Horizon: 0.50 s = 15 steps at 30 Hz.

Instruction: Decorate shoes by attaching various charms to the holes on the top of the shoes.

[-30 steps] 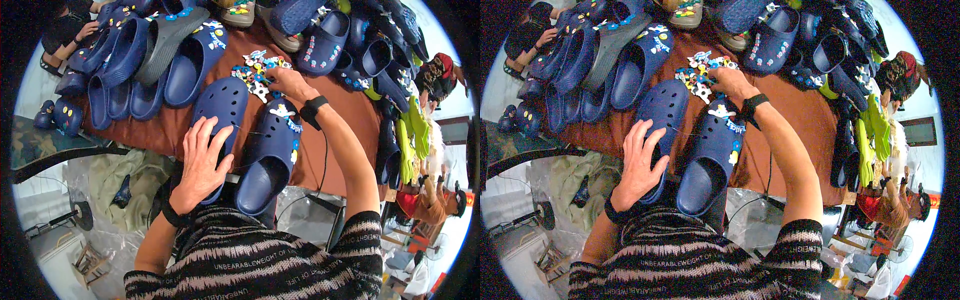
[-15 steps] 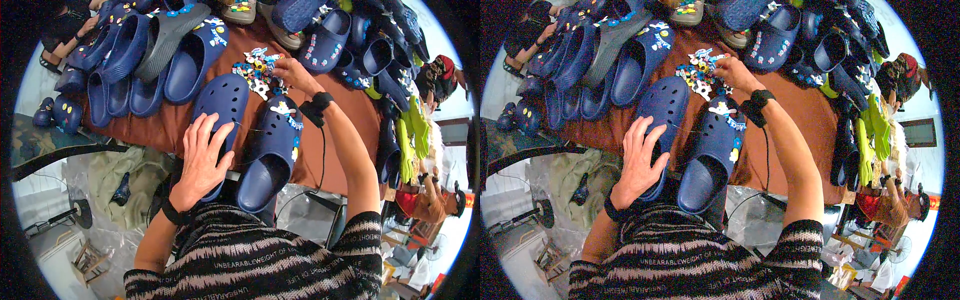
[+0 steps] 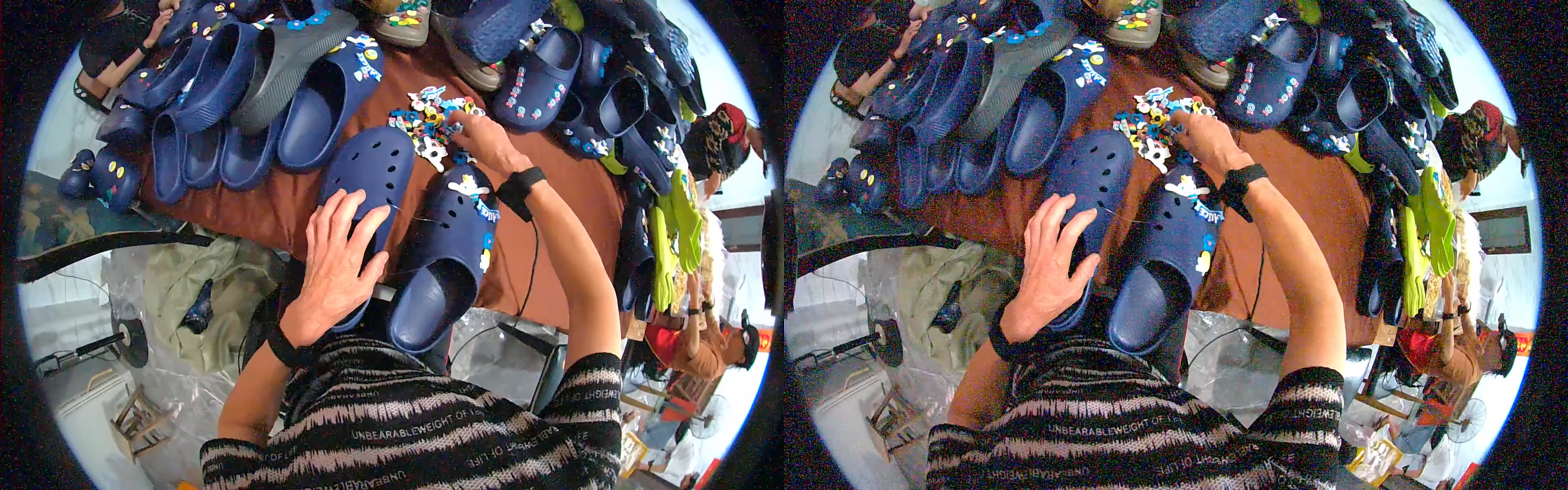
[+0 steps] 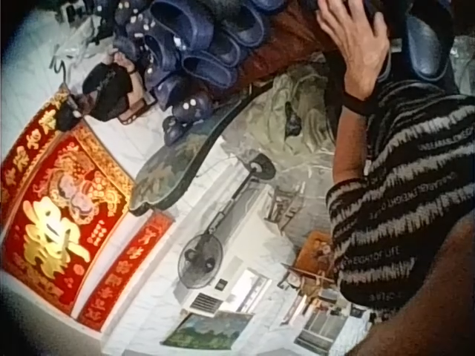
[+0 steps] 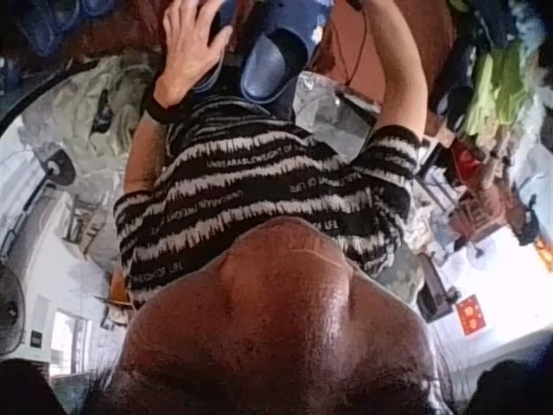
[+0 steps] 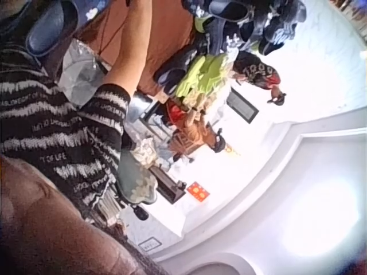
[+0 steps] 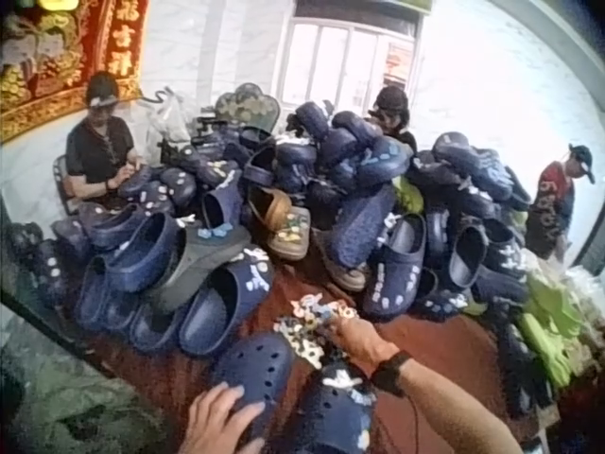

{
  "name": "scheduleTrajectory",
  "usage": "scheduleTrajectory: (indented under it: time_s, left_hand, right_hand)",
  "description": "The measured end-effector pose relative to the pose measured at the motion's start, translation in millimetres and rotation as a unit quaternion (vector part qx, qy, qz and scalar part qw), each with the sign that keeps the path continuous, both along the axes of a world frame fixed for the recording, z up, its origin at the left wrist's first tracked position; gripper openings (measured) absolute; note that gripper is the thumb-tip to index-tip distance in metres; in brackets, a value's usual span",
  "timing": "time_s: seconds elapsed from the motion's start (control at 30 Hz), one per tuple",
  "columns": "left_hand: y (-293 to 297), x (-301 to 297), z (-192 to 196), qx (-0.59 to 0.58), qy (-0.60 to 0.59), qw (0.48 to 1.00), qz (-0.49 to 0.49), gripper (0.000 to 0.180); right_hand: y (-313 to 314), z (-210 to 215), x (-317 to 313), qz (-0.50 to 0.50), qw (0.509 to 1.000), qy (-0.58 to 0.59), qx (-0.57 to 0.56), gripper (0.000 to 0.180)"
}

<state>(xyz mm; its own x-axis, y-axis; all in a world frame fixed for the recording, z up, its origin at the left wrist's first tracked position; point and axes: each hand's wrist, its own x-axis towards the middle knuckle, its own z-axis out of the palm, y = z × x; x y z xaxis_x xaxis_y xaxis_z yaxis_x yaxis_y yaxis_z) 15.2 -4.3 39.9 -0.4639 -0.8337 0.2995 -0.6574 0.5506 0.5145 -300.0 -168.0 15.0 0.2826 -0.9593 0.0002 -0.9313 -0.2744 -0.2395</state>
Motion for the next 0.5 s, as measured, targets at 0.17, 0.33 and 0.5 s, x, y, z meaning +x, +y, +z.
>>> scheduleTrajectory:
  time_s: [0.17,0.33,0.5]
  left_hand:
    - [0.1,1.1,1.0,0.005,0.003,1.0,-0.003,0.068]
    - [0.1,1.0,0.6,0.011,-0.001,1.0,-0.002,0.067]
    - [-0.1,-0.2,1.5,0.009,0.004,1.0,-0.002,0.066]
  right_hand:
    - [4.3,5.1,8.8,0.082,0.995,0.057,-0.029,0.032]
    - [-3.5,9.3,15.5,0.168,0.984,0.062,-0.004,0.033]
    - [-15.9,5.3,10.1,0.151,0.985,0.079,0.015,0.028]
